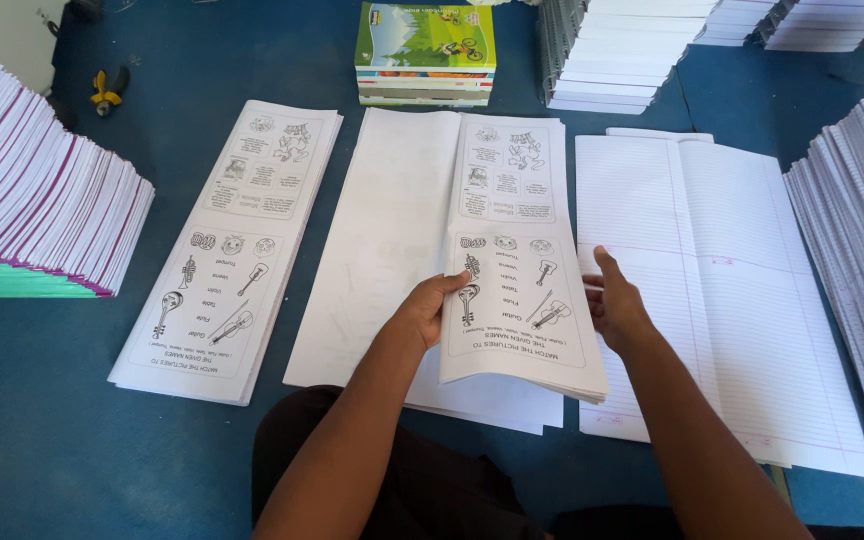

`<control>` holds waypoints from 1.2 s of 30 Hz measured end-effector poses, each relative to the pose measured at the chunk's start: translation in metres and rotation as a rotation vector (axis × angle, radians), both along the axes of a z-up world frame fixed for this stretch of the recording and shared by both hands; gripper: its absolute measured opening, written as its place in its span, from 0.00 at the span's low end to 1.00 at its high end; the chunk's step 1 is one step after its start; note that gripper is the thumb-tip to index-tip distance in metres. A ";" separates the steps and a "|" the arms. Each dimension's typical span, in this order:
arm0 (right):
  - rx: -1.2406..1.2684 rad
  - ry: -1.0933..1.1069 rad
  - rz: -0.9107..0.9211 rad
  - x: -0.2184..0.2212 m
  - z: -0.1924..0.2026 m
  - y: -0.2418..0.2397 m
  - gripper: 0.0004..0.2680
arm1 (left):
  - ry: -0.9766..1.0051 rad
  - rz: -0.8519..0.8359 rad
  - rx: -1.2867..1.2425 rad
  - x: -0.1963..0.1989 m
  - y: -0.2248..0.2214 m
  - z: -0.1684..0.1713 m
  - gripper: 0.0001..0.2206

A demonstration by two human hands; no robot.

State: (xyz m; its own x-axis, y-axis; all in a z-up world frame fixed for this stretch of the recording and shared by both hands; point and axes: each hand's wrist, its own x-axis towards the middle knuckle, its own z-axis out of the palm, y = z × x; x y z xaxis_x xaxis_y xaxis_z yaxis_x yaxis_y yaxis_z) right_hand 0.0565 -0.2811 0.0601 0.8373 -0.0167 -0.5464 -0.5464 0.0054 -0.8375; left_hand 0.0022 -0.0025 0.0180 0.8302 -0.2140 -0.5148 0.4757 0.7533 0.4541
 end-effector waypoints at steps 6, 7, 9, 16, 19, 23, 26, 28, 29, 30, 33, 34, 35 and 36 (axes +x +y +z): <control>0.183 0.143 0.047 -0.005 0.008 0.002 0.34 | -0.012 -0.027 -0.052 0.000 -0.002 0.002 0.16; 0.251 0.150 0.054 -0.004 0.010 0.004 0.34 | -0.005 -0.031 -0.053 -0.002 -0.002 0.003 0.17; 0.270 0.124 0.054 0.002 0.012 0.007 0.31 | 0.034 -0.032 -0.036 -0.005 -0.003 0.007 0.17; 0.107 0.176 0.195 0.027 0.016 0.017 0.18 | -0.030 -0.081 0.543 -0.015 -0.016 -0.002 0.15; 0.010 0.111 0.227 0.023 0.024 0.022 0.18 | -0.061 -0.083 0.693 -0.018 -0.026 -0.013 0.14; -0.199 -0.050 0.227 0.014 0.033 0.032 0.18 | -0.048 -0.049 0.686 -0.019 -0.033 -0.017 0.14; -0.165 -0.157 0.218 0.006 0.037 0.031 0.18 | -0.084 -0.001 0.591 -0.021 -0.032 -0.008 0.13; -0.084 -0.272 0.234 0.001 0.040 0.029 0.17 | -0.098 0.009 0.589 -0.021 -0.032 0.001 0.13; -0.053 -0.295 0.226 0.001 0.044 0.028 0.16 | -0.105 0.015 0.587 -0.019 -0.031 0.007 0.13; -0.022 -0.317 0.218 0.000 0.048 0.027 0.15 | -0.130 0.028 0.592 -0.017 -0.029 0.013 0.13; 0.036 -0.433 0.224 -0.001 0.065 0.025 0.13 | -0.227 0.069 0.613 -0.001 -0.020 0.039 0.12; 0.049 -0.479 0.230 -0.001 0.071 0.024 0.12 | -0.273 0.084 0.624 0.007 -0.015 0.049 0.12; 0.073 -0.524 0.251 -0.002 0.079 0.024 0.12 | -0.318 0.100 0.635 0.016 -0.011 0.060 0.12; 0.097 -0.568 0.273 -0.002 0.086 0.023 0.11 | -0.367 0.113 0.654 0.026 -0.007 0.073 0.12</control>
State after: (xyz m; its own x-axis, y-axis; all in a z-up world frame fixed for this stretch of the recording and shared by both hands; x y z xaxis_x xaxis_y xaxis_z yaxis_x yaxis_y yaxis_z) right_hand 0.0542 -0.2577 0.1463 0.9641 0.2655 -0.0041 -0.0094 0.0187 -0.9998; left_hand 0.0281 -0.0094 0.0910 0.9714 0.1368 -0.1943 0.1440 0.3114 0.9393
